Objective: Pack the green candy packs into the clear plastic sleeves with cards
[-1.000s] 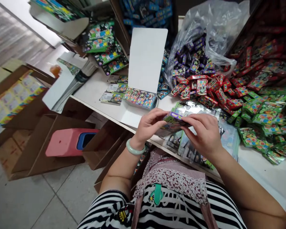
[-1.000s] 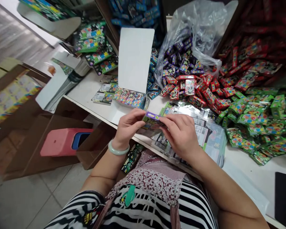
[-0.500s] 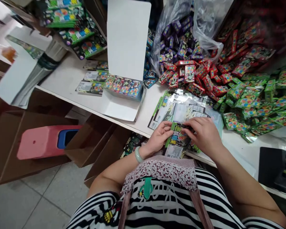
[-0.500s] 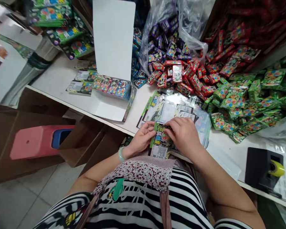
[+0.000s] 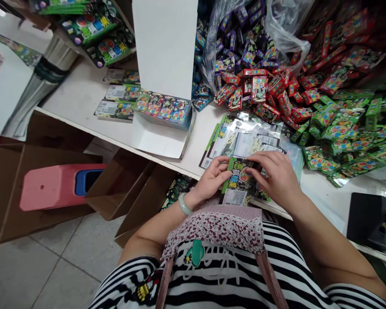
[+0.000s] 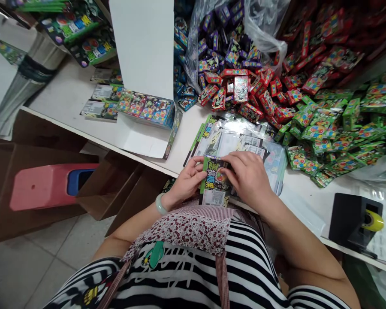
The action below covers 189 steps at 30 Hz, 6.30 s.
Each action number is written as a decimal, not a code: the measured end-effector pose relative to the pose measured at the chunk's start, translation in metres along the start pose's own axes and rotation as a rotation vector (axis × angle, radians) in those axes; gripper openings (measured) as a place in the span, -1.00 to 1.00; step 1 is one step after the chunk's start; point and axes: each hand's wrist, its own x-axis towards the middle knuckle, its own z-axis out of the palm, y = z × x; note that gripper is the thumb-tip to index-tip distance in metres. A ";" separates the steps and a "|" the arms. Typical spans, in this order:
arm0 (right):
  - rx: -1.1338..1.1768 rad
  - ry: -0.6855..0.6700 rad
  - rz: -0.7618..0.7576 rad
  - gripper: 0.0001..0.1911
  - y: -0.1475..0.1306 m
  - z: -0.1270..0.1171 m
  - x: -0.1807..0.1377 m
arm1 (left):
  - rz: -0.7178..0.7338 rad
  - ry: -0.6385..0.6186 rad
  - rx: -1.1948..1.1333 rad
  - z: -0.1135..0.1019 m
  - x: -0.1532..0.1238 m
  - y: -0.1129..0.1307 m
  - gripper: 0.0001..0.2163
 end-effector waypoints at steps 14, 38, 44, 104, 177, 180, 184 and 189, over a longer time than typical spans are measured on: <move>0.510 0.170 0.051 -0.86 0.023 -0.029 -0.033 | -0.263 -0.614 0.025 -0.006 0.014 -0.010 -0.20; 0.878 0.158 0.644 -0.74 0.025 0.014 -0.044 | 0.733 -0.219 1.585 0.011 0.029 0.052 -0.23; 0.971 0.037 0.804 -0.66 0.030 0.012 -0.041 | 0.675 -0.268 1.554 0.006 0.031 0.056 -0.15; 1.455 -0.367 1.117 -0.44 0.022 0.025 -0.042 | 0.873 -0.483 1.566 -0.012 0.028 0.045 -0.20; 1.796 -0.159 1.002 -0.50 0.030 0.054 -0.049 | 0.521 -0.157 0.611 -0.041 0.027 0.093 0.00; 1.837 -0.140 0.940 -0.51 0.032 0.056 -0.047 | 0.521 -0.175 0.631 -0.033 0.037 0.098 0.01; 1.868 -0.092 0.919 -0.54 0.032 0.058 -0.044 | 0.531 -0.155 0.626 -0.027 0.047 0.099 0.03; 1.898 -0.016 0.962 -0.57 0.031 0.058 -0.038 | 0.536 -0.131 0.587 -0.025 0.056 0.094 -0.06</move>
